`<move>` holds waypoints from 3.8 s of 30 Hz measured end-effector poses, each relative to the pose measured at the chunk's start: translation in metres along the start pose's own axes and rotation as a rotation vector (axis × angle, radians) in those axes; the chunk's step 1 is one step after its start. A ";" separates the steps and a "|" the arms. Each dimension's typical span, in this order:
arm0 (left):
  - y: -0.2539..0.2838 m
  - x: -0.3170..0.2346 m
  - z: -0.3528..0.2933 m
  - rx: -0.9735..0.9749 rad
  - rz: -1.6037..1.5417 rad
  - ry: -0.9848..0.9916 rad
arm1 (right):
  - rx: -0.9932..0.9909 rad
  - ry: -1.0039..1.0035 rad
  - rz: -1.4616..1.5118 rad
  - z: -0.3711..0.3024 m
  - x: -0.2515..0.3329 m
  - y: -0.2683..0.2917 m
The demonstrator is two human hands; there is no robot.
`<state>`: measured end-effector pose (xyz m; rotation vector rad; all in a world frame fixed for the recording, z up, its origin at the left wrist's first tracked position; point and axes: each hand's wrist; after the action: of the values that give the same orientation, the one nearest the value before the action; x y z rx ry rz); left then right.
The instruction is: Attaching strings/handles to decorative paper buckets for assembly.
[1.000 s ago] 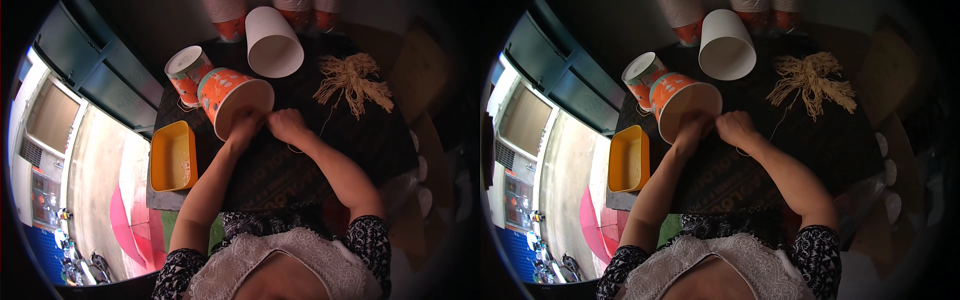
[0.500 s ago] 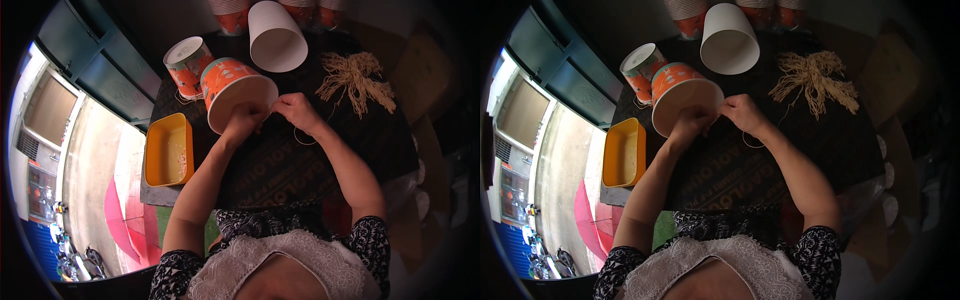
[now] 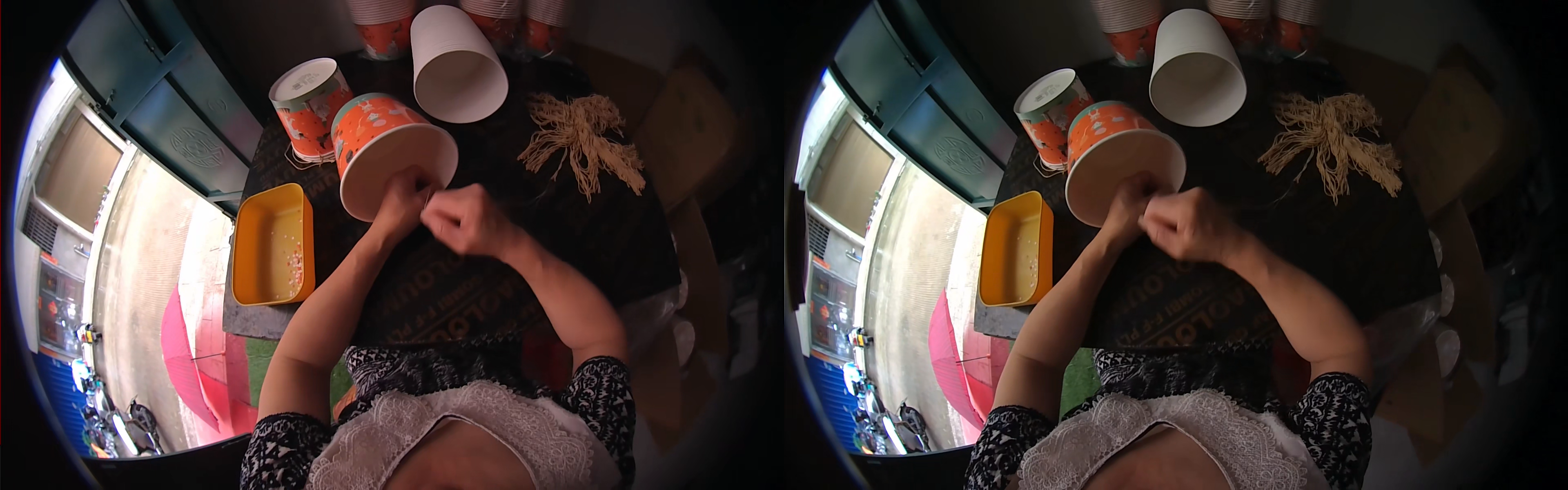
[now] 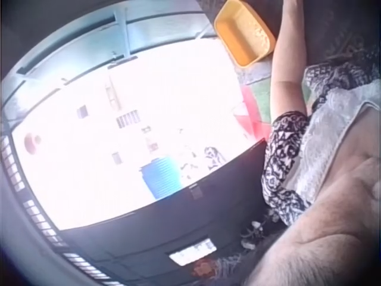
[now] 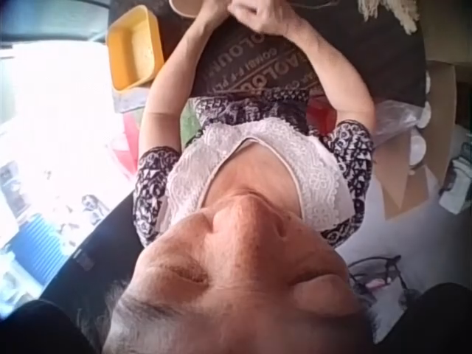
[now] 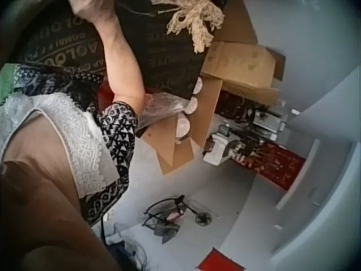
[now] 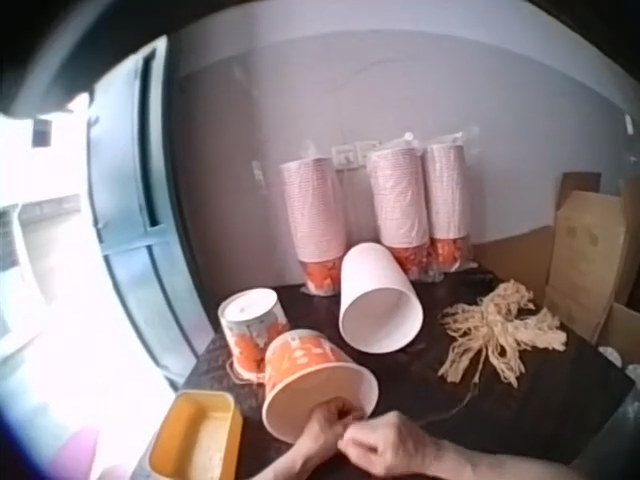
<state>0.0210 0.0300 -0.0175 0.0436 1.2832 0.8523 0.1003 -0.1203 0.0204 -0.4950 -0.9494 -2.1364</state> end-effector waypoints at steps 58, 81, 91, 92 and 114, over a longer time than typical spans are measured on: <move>0.013 -0.016 0.001 0.131 -0.338 0.280 | -0.343 -0.183 -0.273 -0.004 -0.042 -0.010; -0.009 -0.017 -0.005 -0.149 0.466 -0.366 | -0.382 -0.231 -0.124 -0.006 -0.055 -0.017; -0.011 -0.003 -0.007 -0.138 0.576 -0.250 | -0.373 -0.199 -0.184 -0.009 -0.065 -0.017; -0.010 -0.003 -0.008 -0.133 0.597 -0.222 | -0.377 -0.197 -0.126 -0.009 -0.065 -0.016; -0.008 -0.001 -0.010 -0.127 0.520 -0.268 | -0.216 -0.224 -0.185 -0.011 -0.056 -0.002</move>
<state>0.0169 0.0203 -0.0236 0.3910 0.9722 1.3230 0.1351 -0.1015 -0.0213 -0.7946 -0.9195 -2.4020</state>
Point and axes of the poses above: each hand's wrist, its own z-axis towards the middle knuckle, its own y-axis out of the back of the hand, x = y × z, and after that the axes turned 8 degrees about z, right-handed
